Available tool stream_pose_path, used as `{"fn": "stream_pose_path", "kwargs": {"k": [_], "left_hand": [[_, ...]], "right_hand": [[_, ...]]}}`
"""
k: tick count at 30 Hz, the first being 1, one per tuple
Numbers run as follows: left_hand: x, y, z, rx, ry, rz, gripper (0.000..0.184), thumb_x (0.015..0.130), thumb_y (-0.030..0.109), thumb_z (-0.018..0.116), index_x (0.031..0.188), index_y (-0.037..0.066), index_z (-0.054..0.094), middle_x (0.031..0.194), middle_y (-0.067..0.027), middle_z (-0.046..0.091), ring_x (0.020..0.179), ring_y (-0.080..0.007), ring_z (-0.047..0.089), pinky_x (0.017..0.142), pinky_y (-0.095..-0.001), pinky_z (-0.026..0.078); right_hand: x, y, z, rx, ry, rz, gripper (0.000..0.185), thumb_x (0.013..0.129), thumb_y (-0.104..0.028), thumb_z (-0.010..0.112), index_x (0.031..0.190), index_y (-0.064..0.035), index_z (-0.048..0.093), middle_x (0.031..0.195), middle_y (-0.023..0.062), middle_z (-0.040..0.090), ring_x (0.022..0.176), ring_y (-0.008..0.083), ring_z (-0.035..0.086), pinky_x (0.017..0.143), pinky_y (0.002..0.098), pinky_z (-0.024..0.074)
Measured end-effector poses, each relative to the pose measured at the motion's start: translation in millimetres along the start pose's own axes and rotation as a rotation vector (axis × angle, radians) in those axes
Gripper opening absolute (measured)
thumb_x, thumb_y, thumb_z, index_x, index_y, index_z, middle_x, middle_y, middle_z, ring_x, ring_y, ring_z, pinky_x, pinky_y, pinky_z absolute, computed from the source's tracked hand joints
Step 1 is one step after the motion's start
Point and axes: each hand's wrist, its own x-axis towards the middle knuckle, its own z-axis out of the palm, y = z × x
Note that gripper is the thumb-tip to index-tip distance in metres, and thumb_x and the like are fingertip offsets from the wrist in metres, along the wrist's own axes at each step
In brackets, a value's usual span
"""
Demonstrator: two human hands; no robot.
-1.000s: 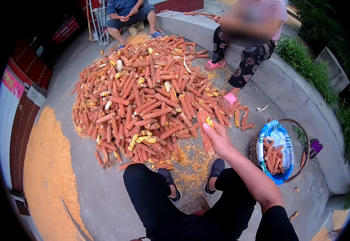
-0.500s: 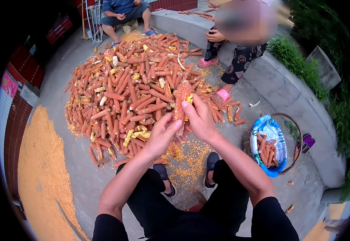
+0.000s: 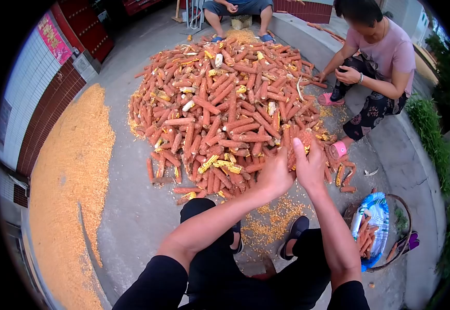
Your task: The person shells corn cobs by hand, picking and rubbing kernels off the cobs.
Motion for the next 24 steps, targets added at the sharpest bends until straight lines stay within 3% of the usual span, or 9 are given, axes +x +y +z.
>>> {"fn": "stream_pose_path", "kwargs": {"k": [3, 6, 7, 9, 17, 19, 21, 23, 24], "left_hand": [[11, -27, 21, -0.187, 0.180, 0.232, 0.034, 0.081, 0.004, 0.068, 0.113, -0.004, 0.058, 0.095, -0.0237, 0.071, 0.093, -0.0413, 0.070, 0.081, -0.0463, 0.054], [19, -33, 28, -0.624, 0.067, 0.348, 0.024, 0.080, -0.004, 0.064, 0.104, -0.002, 0.059, 0.080, -0.0128, 0.068, 0.068, -0.0266, 0.068, 0.061, -0.0358, 0.052], [7, -12, 4, -0.865, -0.204, 0.013, 0.025, 0.077, -0.011, 0.059, 0.100, 0.000, 0.058, 0.067, -0.0041, 0.056, 0.050, -0.0123, 0.052, 0.044, -0.0267, 0.039], [-1, 2, -9, -0.969, -0.304, -0.113, 0.025, 0.075, -0.013, 0.054, 0.096, 0.002, 0.056, 0.059, -0.0016, 0.048, 0.041, -0.0081, 0.040, 0.037, -0.0257, 0.027], [0, -9, -24, -1.142, -0.478, -0.175, 0.019, 0.083, -0.004, 0.060, 0.100, 0.001, 0.053, 0.055, 0.0011, 0.044, 0.037, -0.0081, 0.037, 0.038, -0.0243, 0.025], [1, -10, -26, -1.114, -0.476, -0.174, 0.021, 0.083, -0.004, 0.060, 0.101, 0.001, 0.053, 0.054, 0.0016, 0.043, 0.035, -0.0079, 0.034, 0.038, -0.0246, 0.023], [5, -22, -23, -0.853, -0.363, -0.039, 0.029, 0.082, -0.005, 0.061, 0.111, -0.001, 0.054, 0.072, -0.0051, 0.058, 0.055, -0.0131, 0.056, 0.050, -0.0269, 0.043], [9, -28, -6, -0.509, -0.076, 0.200, 0.035, 0.083, -0.005, 0.062, 0.117, -0.003, 0.054, 0.088, -0.0096, 0.066, 0.075, -0.0168, 0.067, 0.065, -0.0286, 0.052], [8, -27, -6, -0.353, -0.006, 0.129, 0.040, 0.075, -0.001, 0.068, 0.112, -0.006, 0.055, 0.100, -0.0189, 0.068, 0.090, -0.0313, 0.069, 0.077, -0.0394, 0.055]], "right_hand": [[3, 1, 2, 0.046, 0.013, -0.046, 0.038, 0.101, -0.033, 0.056, 0.093, 0.0045, 0.061, 0.082, 0.0253, 0.065, 0.079, 0.0431, 0.063, 0.074, 0.0524, 0.0447], [4, 1, -1, 0.032, -0.005, -0.110, 0.034, 0.105, -0.024, 0.049, 0.087, 0.0043, 0.057, 0.076, 0.0265, 0.060, 0.071, 0.0396, 0.061, 0.065, 0.0479, 0.0435], [1, 1, -4, 0.069, -0.010, -0.051, 0.034, 0.105, -0.023, 0.047, 0.086, 0.0041, 0.056, 0.074, 0.0259, 0.057, 0.066, 0.0362, 0.059, 0.062, 0.0456, 0.0423], [4, 1, -5, 0.118, -0.003, -0.001, 0.034, 0.106, -0.022, 0.046, 0.086, 0.0034, 0.055, 0.070, 0.0224, 0.055, 0.059, 0.0298, 0.055, 0.058, 0.0419, 0.0405], [2, -1, -4, 0.843, -0.165, 0.477, 0.028, 0.104, -0.025, 0.049, 0.088, -0.0054, 0.061, 0.069, -0.0016, 0.056, 0.056, 0.0077, 0.048, 0.048, 0.0237, 0.0349], [1, 1, -7, 0.774, -0.212, 0.408, 0.029, 0.103, -0.030, 0.053, 0.091, -0.0049, 0.061, 0.071, -0.0010, 0.056, 0.057, 0.0062, 0.049, 0.049, 0.0217, 0.0350], [2, 3, -9, 0.707, -0.259, 0.336, 0.032, 0.101, -0.035, 0.057, 0.095, -0.0043, 0.062, 0.073, -0.0005, 0.057, 0.059, 0.0047, 0.051, 0.049, 0.0196, 0.0351], [-2, 2, -8, 0.365, -0.224, 0.222, 0.044, 0.093, -0.042, 0.068, 0.099, 0.0008, 0.059, 0.079, 0.0102, 0.064, 0.065, 0.0192, 0.060, 0.059, 0.0322, 0.0459], [-6, 2, -4, 0.174, -0.180, 0.122, 0.047, 0.091, -0.043, 0.070, 0.099, 0.0020, 0.059, 0.081, 0.0135, 0.065, 0.068, 0.0239, 0.062, 0.063, 0.0362, 0.0476]]}}
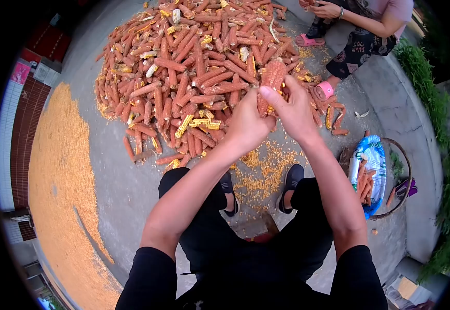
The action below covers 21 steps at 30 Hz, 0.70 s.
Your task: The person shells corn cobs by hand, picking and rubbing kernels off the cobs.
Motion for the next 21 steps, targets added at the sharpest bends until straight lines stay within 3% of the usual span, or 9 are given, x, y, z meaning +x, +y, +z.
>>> {"fn": "stream_pose_path", "kwargs": {"k": [2, 4, 8, 11, 12, 15, 16, 18, 21], "left_hand": [[-4, 3, 4, 0.135, 0.037, 0.129, 0.041, 0.076, 0.002, 0.069, 0.114, -0.006, 0.054, 0.102, -0.0224, 0.068, 0.092, -0.0349, 0.070, 0.077, -0.0421, 0.055], [-7, 11, 7, 0.211, 0.098, 0.231, 0.043, 0.080, 0.007, 0.070, 0.117, -0.006, 0.052, 0.102, -0.0291, 0.067, 0.097, -0.0444, 0.068, 0.079, -0.0496, 0.053], [-11, 25, 8, 0.331, 0.028, 0.026, 0.037, 0.083, 0.007, 0.065, 0.114, -0.006, 0.052, 0.096, -0.0366, 0.064, 0.094, -0.0539, 0.062, 0.082, -0.0566, 0.050], [-9, 12, 18, 0.267, 0.100, 0.184, 0.031, 0.082, 0.004, 0.062, 0.110, -0.008, 0.053, 0.090, -0.0359, 0.064, 0.090, -0.0540, 0.063, 0.080, -0.0550, 0.051], [2, 11, 21, 0.199, 0.169, 0.483, 0.018, 0.083, 0.002, 0.059, 0.099, -0.005, 0.054, 0.075, -0.0252, 0.064, 0.064, -0.0413, 0.065, 0.059, -0.0475, 0.051], [-1, 22, -1, -0.777, -0.488, -0.440, 0.010, 0.087, 0.000, 0.059, 0.094, 0.002, 0.052, 0.065, -0.0072, 0.055, 0.049, -0.0160, 0.051, 0.043, -0.0311, 0.037], [-7, 38, 1, -0.815, -0.450, -0.423, 0.011, 0.089, -0.002, 0.056, 0.089, 0.006, 0.049, 0.060, 0.0001, 0.044, 0.044, -0.0053, 0.037, 0.040, -0.0224, 0.022], [-5, 36, 4, -0.927, -0.460, -0.411, 0.010, 0.089, -0.001, 0.056, 0.090, 0.005, 0.049, 0.060, -0.0001, 0.044, 0.045, -0.0062, 0.038, 0.040, -0.0233, 0.024], [0, 26, 2, -1.013, -0.489, -0.380, 0.009, 0.089, -0.001, 0.058, 0.092, 0.004, 0.051, 0.062, 0.0008, 0.045, 0.045, -0.0053, 0.036, 0.041, -0.0230, 0.024]], "right_hand": [[1, -12, 4, -0.117, 0.014, -0.044, 0.054, 0.088, -0.044, 0.074, 0.099, 0.0051, 0.055, 0.082, 0.0240, 0.065, 0.077, 0.0393, 0.064, 0.073, 0.0473, 0.0489], [3, -4, 5, -0.097, 0.055, -0.069, 0.051, 0.089, -0.042, 0.073, 0.096, 0.0045, 0.054, 0.082, 0.0251, 0.064, 0.076, 0.0397, 0.064, 0.071, 0.0469, 0.0485], [1, 0, 0, -0.108, 0.124, -0.122, 0.040, 0.097, -0.033, 0.065, 0.087, 0.0044, 0.052, 0.077, 0.0257, 0.061, 0.070, 0.0395, 0.062, 0.065, 0.0455, 0.0472], [4, 3, 1, -0.051, 0.152, -0.160, 0.037, 0.102, -0.030, 0.058, 0.085, 0.0030, 0.054, 0.071, 0.0221, 0.059, 0.063, 0.0361, 0.058, 0.060, 0.0447, 0.0444], [4, 3, 0, 0.006, 0.157, -0.158, 0.036, 0.103, -0.030, 0.057, 0.085, 0.0024, 0.054, 0.070, 0.0209, 0.058, 0.062, 0.0337, 0.056, 0.059, 0.0439, 0.0439], [7, 12, -8, 0.120, 0.120, -0.141, 0.034, 0.107, -0.026, 0.049, 0.086, -0.0001, 0.055, 0.069, 0.0099, 0.054, 0.063, 0.0172, 0.048, 0.059, 0.0361, 0.0422], [6, 9, -8, 0.188, 0.120, -0.137, 0.034, 0.107, -0.025, 0.048, 0.086, -0.0003, 0.055, 0.069, 0.0074, 0.053, 0.064, 0.0146, 0.046, 0.059, 0.0345, 0.0416], [7, 8, -9, 0.282, 0.100, -0.130, 0.034, 0.108, -0.024, 0.045, 0.085, -0.0020, 0.055, 0.073, 0.0001, 0.052, 0.066, 0.0090, 0.043, 0.059, 0.0308, 0.0402], [8, 17, -6, 0.502, 0.068, -0.053, 0.034, 0.108, -0.025, 0.045, 0.084, -0.0034, 0.056, 0.074, -0.0015, 0.051, 0.067, 0.0076, 0.043, 0.060, 0.0289, 0.0394]]}}
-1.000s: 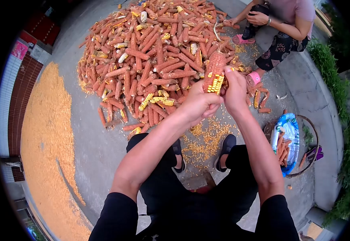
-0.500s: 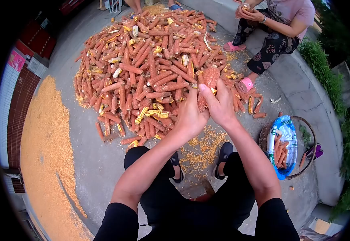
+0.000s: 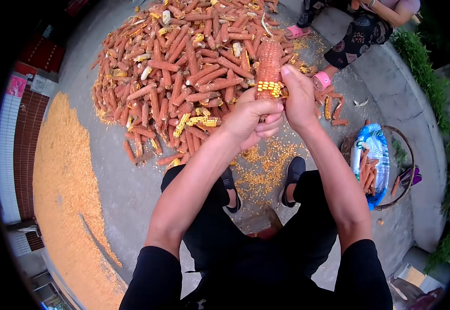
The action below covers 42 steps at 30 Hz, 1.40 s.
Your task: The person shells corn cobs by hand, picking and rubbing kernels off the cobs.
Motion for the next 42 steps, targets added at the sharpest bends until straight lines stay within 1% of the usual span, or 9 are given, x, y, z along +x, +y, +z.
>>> {"fn": "stream_pose_path", "kwargs": {"k": [4, 9, 11, 15, 21, 27, 34, 36, 42], "left_hand": [[5, 0, -4, 0.325, 0.139, 0.098, 0.016, 0.087, -0.002, 0.061, 0.103, -0.001, 0.058, 0.071, -0.0022, 0.054, 0.054, -0.0088, 0.046, 0.049, -0.0247, 0.033], [18, -26, -8, 1.073, 0.391, 0.438, 0.031, 0.083, 0.004, 0.067, 0.113, -0.004, 0.062, 0.099, -0.0112, 0.070, 0.092, -0.0243, 0.068, 0.082, -0.0369, 0.053], [18, -28, -5, 1.130, 0.367, 0.462, 0.033, 0.083, 0.005, 0.067, 0.114, -0.005, 0.062, 0.102, -0.0129, 0.071, 0.095, -0.0271, 0.068, 0.087, -0.0399, 0.053], [2, -1, 3, 0.450, 0.178, -0.120, 0.014, 0.082, -0.005, 0.061, 0.090, 0.004, 0.053, 0.063, -0.0002, 0.046, 0.046, -0.0075, 0.039, 0.040, -0.0234, 0.025], [-4, 4, -4, -0.046, -0.153, -0.216, 0.016, 0.088, 0.001, 0.060, 0.098, 0.006, 0.049, 0.062, 0.0006, 0.041, 0.046, -0.0056, 0.035, 0.039, -0.0218, 0.024], [-8, 9, 4, 0.081, -0.116, -0.215, 0.018, 0.090, 0.005, 0.062, 0.104, 0.005, 0.052, 0.065, -0.0012, 0.046, 0.046, -0.0050, 0.036, 0.039, -0.0218, 0.026], [15, -24, -6, 0.921, 0.236, 0.566, 0.019, 0.092, 0.006, 0.065, 0.107, 0.003, 0.054, 0.065, 0.0011, 0.048, 0.044, -0.0046, 0.036, 0.039, -0.0219, 0.025], [-4, -12, 15, 0.403, 0.215, 0.105, 0.019, 0.092, 0.004, 0.065, 0.108, 0.002, 0.055, 0.065, 0.0023, 0.048, 0.044, -0.0045, 0.035, 0.039, -0.0218, 0.025], [2, 0, 12, 0.470, 0.269, 0.123, 0.018, 0.092, 0.001, 0.065, 0.107, 0.003, 0.056, 0.065, 0.0034, 0.047, 0.044, -0.0042, 0.036, 0.039, -0.0225, 0.025]], "right_hand": [[-3, -20, -4, -0.175, -0.046, 0.090, 0.040, 0.103, -0.036, 0.055, 0.085, -0.0002, 0.058, 0.076, 0.0011, 0.054, 0.075, 0.0080, 0.048, 0.067, 0.0296, 0.0429], [-13, -20, 7, -0.782, -0.007, -0.136, 0.057, 0.089, -0.046, 0.071, 0.105, 0.0066, 0.058, 0.094, 0.0275, 0.069, 0.090, 0.0445, 0.068, 0.080, 0.0487, 0.0523], [-11, -16, 2, -0.674, -0.032, -0.123, 0.052, 0.092, -0.044, 0.069, 0.105, 0.0059, 0.059, 0.093, 0.0273, 0.069, 0.088, 0.0422, 0.069, 0.077, 0.0470, 0.0529], [-12, -28, -4, -0.547, -0.080, -0.111, 0.040, 0.097, -0.036, 0.064, 0.103, 0.0037, 0.060, 0.085, 0.0241, 0.067, 0.077, 0.0333, 0.069, 0.069, 0.0402, 0.0524], [-7, -5, -7, -0.062, -0.029, -0.075, 0.037, 0.105, -0.034, 0.053, 0.095, 0.0002, 0.063, 0.074, 0.0029, 0.064, 0.065, 0.0111, 0.054, 0.061, 0.0299, 0.0465], [-7, -15, -17, -0.054, -0.082, 0.149, 0.038, 0.105, -0.034, 0.054, 0.090, -0.0004, 0.065, 0.075, -0.0016, 0.060, 0.071, 0.0043, 0.051, 0.063, 0.0243, 0.0434], [-6, -8, -24, -0.185, -0.080, 0.147, 0.035, 0.104, -0.031, 0.057, 0.090, -0.0006, 0.065, 0.071, -0.0015, 0.056, 0.064, 0.0054, 0.048, 0.057, 0.0250, 0.0406], [-6, -5, -22, -0.175, -0.066, 0.021, 0.037, 0.104, -0.033, 0.057, 0.089, 0.0000, 0.065, 0.070, -0.0007, 0.056, 0.064, 0.0059, 0.048, 0.057, 0.0261, 0.0420], [-8, -9, -20, -0.166, -0.117, 0.025, 0.046, 0.101, -0.041, 0.059, 0.087, 0.0024, 0.063, 0.071, 0.0046, 0.061, 0.066, 0.0134, 0.059, 0.062, 0.0334, 0.0488]]}}
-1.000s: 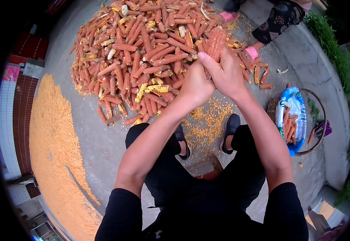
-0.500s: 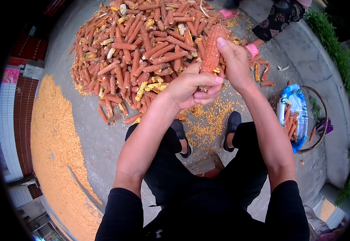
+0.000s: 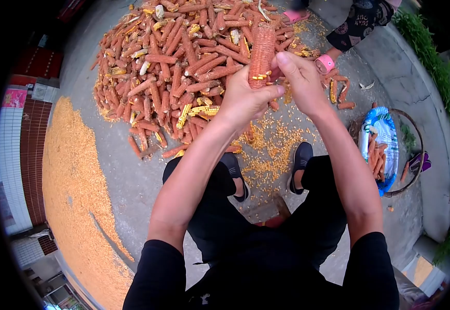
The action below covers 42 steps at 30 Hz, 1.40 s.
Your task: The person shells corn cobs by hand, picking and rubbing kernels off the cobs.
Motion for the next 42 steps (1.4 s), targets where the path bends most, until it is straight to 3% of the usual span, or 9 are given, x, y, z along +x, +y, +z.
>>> {"fn": "stream_pose_path", "kwargs": {"k": [4, 7, 17, 25, 29, 32, 36, 40, 42], "left_hand": [[12, -30, -3, 0.335, 0.085, 0.348, 0.028, 0.088, 0.000, 0.066, 0.114, 0.001, 0.056, 0.090, -0.0022, 0.060, 0.053, -0.0050, 0.047, 0.041, -0.0223, 0.031], [-3, -5, 0, -0.002, -0.065, -0.026, 0.023, 0.089, -0.003, 0.059, 0.109, 0.005, 0.051, 0.075, 0.0006, 0.050, 0.050, -0.0047, 0.039, 0.042, -0.0224, 0.029], [2, -3, -29, -0.687, -0.583, -0.165, 0.018, 0.099, 0.019, 0.056, 0.107, 0.006, 0.047, 0.068, -0.0004, 0.043, 0.049, -0.0075, 0.036, 0.042, -0.0226, 0.027], [-2, -13, -19, -0.697, -0.761, -0.273, 0.039, 0.104, 0.045, 0.048, 0.101, 0.007, 0.044, 0.058, -0.0003, 0.041, 0.045, -0.0087, 0.033, 0.041, -0.0233, 0.026], [1, -15, -16, -0.341, -0.464, -0.181, 0.038, 0.102, 0.041, 0.055, 0.099, 0.003, 0.052, 0.060, -0.0017, 0.045, 0.048, -0.0109, 0.042, 0.043, -0.0249, 0.035], [5, -27, 2, 0.504, 0.019, 0.401, 0.029, 0.097, 0.027, 0.066, 0.103, 0.000, 0.056, 0.069, -0.0057, 0.059, 0.059, -0.0157, 0.059, 0.055, -0.0267, 0.047], [-2, -27, -9, 1.129, 0.123, 0.418, 0.037, 0.083, 0.017, 0.079, 0.109, 0.001, 0.058, 0.086, -0.0115, 0.066, 0.072, -0.0217, 0.066, 0.070, -0.0333, 0.052], [0, -22, -13, 1.122, 0.133, 0.372, 0.042, 0.079, 0.013, 0.079, 0.114, 0.003, 0.061, 0.069, -0.0070, 0.051, 0.065, -0.0219, 0.054, 0.065, -0.0361, 0.047], [0, -13, -12, 1.180, 0.117, 0.262, 0.048, 0.080, 0.016, 0.077, 0.122, 0.000, 0.060, 0.088, -0.0163, 0.064, 0.084, -0.0306, 0.067, 0.075, -0.0427, 0.052]], "right_hand": [[-8, -15, 6, -0.517, -0.049, -0.052, 0.044, 0.098, -0.039, 0.062, 0.085, 0.0023, 0.058, 0.072, 0.0156, 0.062, 0.067, 0.0282, 0.062, 0.064, 0.0390, 0.0491], [-7, -15, 7, -0.564, 0.002, -0.111, 0.036, 0.098, -0.032, 0.061, 0.086, 0.0013, 0.056, 0.074, 0.0225, 0.061, 0.069, 0.0415, 0.059, 0.065, 0.0432, 0.0480], [-5, -15, -9, -0.008, -0.010, 0.092, 0.030, 0.102, -0.030, 0.058, 0.109, -0.0008, 0.064, 0.080, 0.0029, 0.065, 0.061, 0.0089, 0.057, 0.054, 0.0251, 0.0466], [-3, -25, -22, 0.504, -0.116, 0.159, 0.032, 0.097, -0.024, 0.065, 0.118, 0.0012, 0.062, 0.083, 0.0023, 0.064, 0.059, 0.0059, 0.054, 0.049, 0.0211, 0.0436], [-3, -31, -36, 0.364, -0.129, 0.155, 0.031, 0.092, -0.015, 0.071, 0.117, 0.0017, 0.062, 0.085, 0.0016, 0.064, 0.063, 0.0046, 0.057, 0.050, 0.0192, 0.0449], [-3, -29, -55, 0.257, -0.164, 0.132, 0.035, 0.089, -0.011, 0.074, 0.120, 0.0000, 0.062, 0.088, 0.0036, 0.068, 0.066, 0.0047, 0.061, 0.050, 0.0189, 0.0458], [-19, -26, -78, 0.083, -0.220, 0.219, 0.033, 0.089, -0.006, 0.073, 0.120, -0.0020, 0.063, 0.093, 0.0052, 0.070, 0.075, 0.0071, 0.066, 0.054, 0.0190, 0.0480], [-43, -13, -101, -0.023, -0.152, 0.176, 0.030, 0.087, 0.006, 0.070, 0.115, -0.0023, 0.064, 0.101, 0.0058, 0.070, 0.086, 0.0089, 0.068, 0.063, 0.0209, 0.0513], [-56, -8, -123, -0.059, -0.084, 0.153, 0.033, 0.084, 0.011, 0.069, 0.114, -0.0021, 0.064, 0.104, 0.0055, 0.070, 0.090, 0.0093, 0.067, 0.066, 0.0220, 0.0517]]}}
